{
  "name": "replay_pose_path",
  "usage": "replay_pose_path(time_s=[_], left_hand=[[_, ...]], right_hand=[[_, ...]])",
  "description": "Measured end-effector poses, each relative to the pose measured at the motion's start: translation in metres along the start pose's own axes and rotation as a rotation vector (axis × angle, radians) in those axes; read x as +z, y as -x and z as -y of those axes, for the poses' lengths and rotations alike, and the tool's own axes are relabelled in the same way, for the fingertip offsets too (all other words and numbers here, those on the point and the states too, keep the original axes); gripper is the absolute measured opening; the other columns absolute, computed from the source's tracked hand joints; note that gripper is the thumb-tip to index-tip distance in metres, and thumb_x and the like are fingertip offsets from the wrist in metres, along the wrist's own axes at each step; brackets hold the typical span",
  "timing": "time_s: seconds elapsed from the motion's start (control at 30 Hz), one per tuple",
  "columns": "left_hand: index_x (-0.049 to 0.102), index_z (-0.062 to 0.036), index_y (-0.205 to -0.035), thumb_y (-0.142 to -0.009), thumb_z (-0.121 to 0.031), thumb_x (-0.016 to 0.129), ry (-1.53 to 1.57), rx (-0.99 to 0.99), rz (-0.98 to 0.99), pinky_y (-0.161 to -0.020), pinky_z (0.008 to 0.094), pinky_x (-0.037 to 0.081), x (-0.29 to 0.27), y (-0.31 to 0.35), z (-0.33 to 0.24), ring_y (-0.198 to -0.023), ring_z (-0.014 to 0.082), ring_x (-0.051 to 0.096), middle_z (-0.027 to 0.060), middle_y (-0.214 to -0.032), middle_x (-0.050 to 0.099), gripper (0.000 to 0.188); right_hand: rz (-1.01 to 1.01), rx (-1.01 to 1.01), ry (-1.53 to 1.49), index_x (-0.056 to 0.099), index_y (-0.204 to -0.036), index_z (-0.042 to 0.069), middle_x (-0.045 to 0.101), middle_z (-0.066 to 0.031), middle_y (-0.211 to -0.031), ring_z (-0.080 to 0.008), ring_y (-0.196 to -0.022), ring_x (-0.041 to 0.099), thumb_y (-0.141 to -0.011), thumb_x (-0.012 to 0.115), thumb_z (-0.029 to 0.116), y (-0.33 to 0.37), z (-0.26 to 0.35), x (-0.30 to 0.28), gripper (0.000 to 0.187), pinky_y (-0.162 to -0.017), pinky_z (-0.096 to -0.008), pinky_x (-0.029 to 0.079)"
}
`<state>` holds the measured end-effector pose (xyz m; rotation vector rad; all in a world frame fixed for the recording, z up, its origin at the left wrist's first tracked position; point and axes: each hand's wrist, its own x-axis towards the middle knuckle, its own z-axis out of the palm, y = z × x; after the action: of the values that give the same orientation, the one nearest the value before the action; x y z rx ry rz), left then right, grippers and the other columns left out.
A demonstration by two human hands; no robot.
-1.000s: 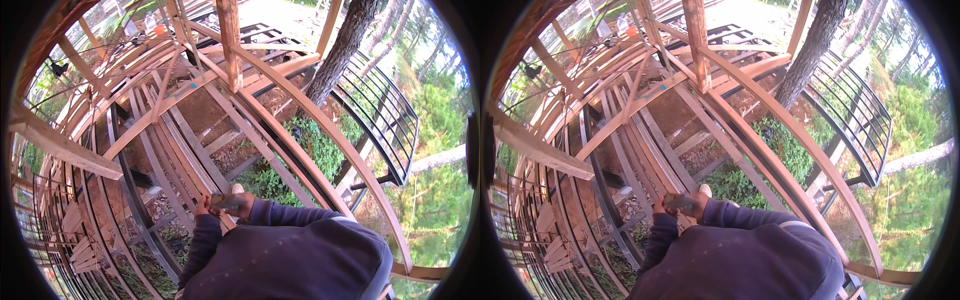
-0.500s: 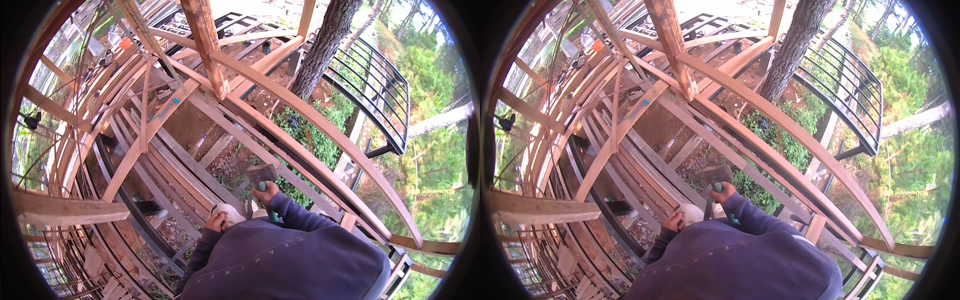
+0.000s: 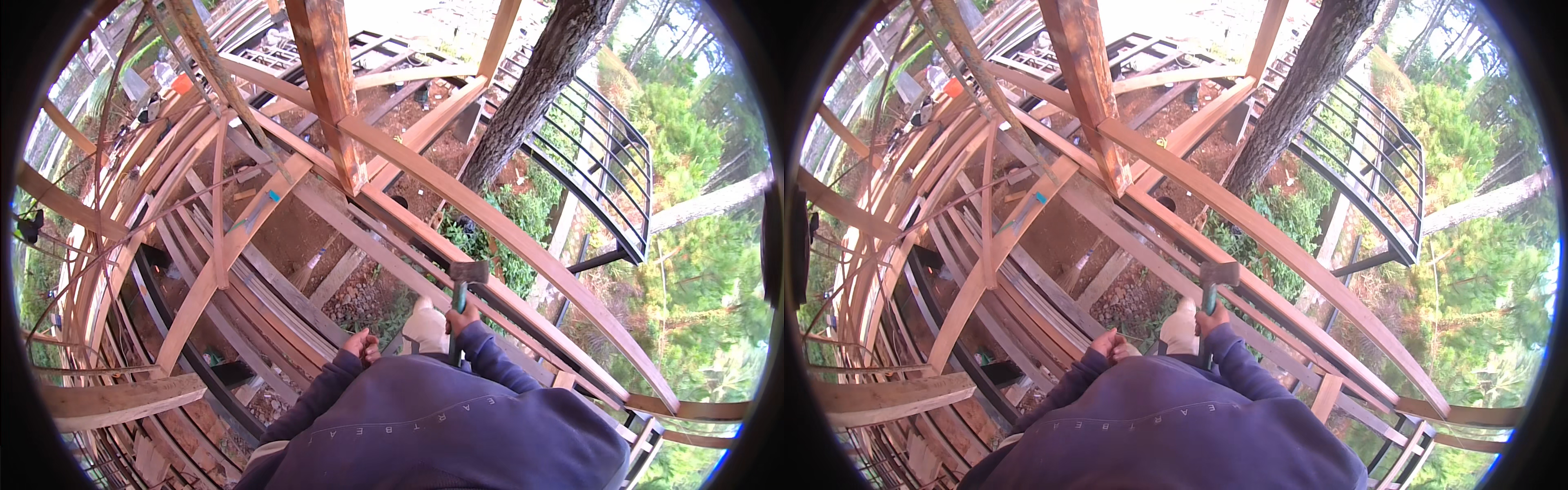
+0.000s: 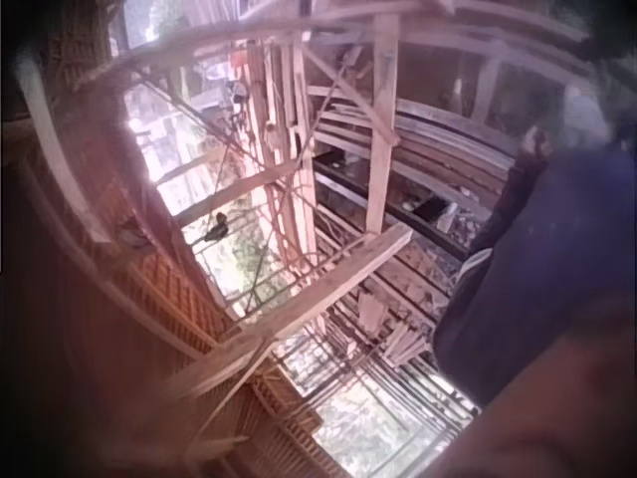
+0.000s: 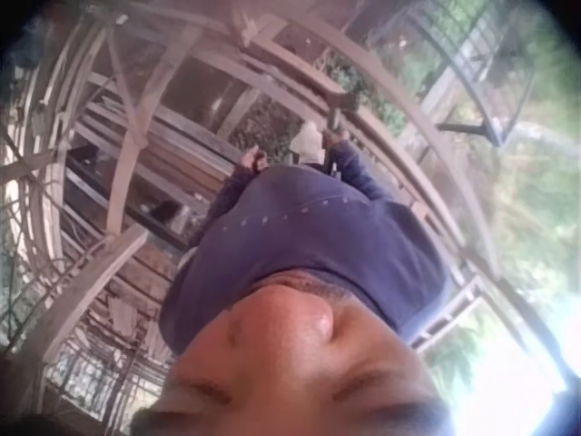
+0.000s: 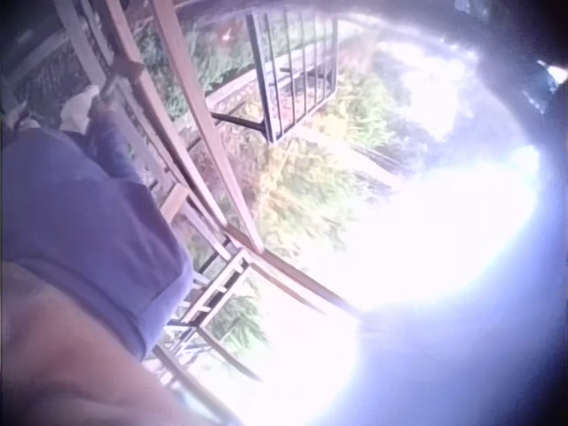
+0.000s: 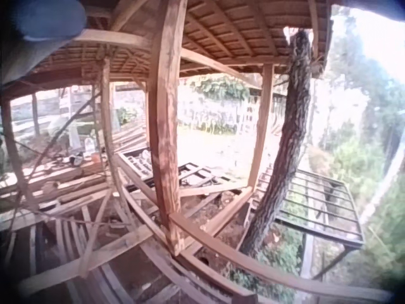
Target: The person constructs a wooden structure by hammering nails into wooden beams and planks. They move around the elevated framework to secure different sections and use a ruler to measure and mark the wood before hammering.
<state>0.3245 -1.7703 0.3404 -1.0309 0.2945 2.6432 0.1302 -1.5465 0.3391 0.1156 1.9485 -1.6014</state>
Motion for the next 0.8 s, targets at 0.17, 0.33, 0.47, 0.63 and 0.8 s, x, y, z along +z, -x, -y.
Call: replay_pose_path(time_s=[0.17, 0.33, 0.47, 0.63, 0.8], left_hand=[[0.056, -0.0033, -0.071, -0.087, -0.051, 0.038, 0.003, 0.026, -0.094, -0.048, 0.0309, 0.033, 0.020, -0.073, -0.058, -0.050, 0.0185, 0.037, 0.0057, -0.053, 0.039, 0.054], [0.054, -0.0043, -0.068, -0.089, -0.057, 0.031, -0.143, 0.057, -0.076, -0.041, 0.0272, 0.029, 0.082, -0.144, -0.110, -0.042, 0.0153, 0.033, 0.0032, -0.050, 0.036, 0.061], [0.053, -0.0068, -0.066, -0.090, -0.054, 0.038, -0.163, 0.091, -0.100, -0.036, 0.0248, 0.024, 0.108, -0.181, -0.133, -0.038, 0.0123, 0.029, 0.0004, -0.048, 0.034, 0.055], [0.052, -0.0089, -0.074, -0.089, -0.038, 0.053, 0.038, 0.172, -0.209, -0.039, 0.0252, 0.027, 0.128, -0.219, -0.164, -0.040, 0.0110, 0.032, -0.0019, -0.050, 0.034, 0.032], [0.050, -0.0115, -0.082, -0.088, -0.026, 0.058, 0.048, 0.252, -0.118, -0.040, 0.0270, 0.030, 0.138, -0.249, -0.218, -0.041, 0.0099, 0.035, -0.0023, -0.053, 0.036, 0.017]], right_hand=[[-0.060, -0.086, -0.103, 0.040, -0.094, -0.005, 0.050, -0.0108, -0.055, -0.0207, -0.040, 0.052, -0.070, 0.051, -0.002, -0.078, 0.062, -0.010, 0.027, -0.037, -0.0331, 0.046], [0.044, -0.072, 0.047, 0.039, -0.095, -0.003, 0.051, -0.0104, -0.057, -0.0196, -0.041, 0.053, -0.070, 0.050, -0.002, -0.184, 0.135, -0.029, 0.027, -0.036, -0.0323, 0.045], [0.129, -0.085, 0.406, 0.043, -0.099, -0.005, 0.054, -0.0125, -0.060, -0.0188, -0.044, 0.055, -0.070, 0.054, 0.008, -0.245, 0.187, -0.042, 0.033, -0.039, -0.0325, 0.046], [0.157, -0.138, 0.862, 0.045, -0.107, -0.005, 0.060, -0.0221, -0.072, -0.0360, -0.066, 0.062, -0.068, 0.058, 0.025, -0.324, 0.227, -0.031, 0.051, -0.064, -0.0422, 0.050], [0.265, -0.491, 1.116, 0.041, -0.122, -0.001, 0.061, -0.0271, -0.087, -0.0429, -0.081, 0.059, -0.071, 0.060, 0.026, -0.368, 0.294, 0.028, 0.061, -0.073, -0.0451, 0.048]])
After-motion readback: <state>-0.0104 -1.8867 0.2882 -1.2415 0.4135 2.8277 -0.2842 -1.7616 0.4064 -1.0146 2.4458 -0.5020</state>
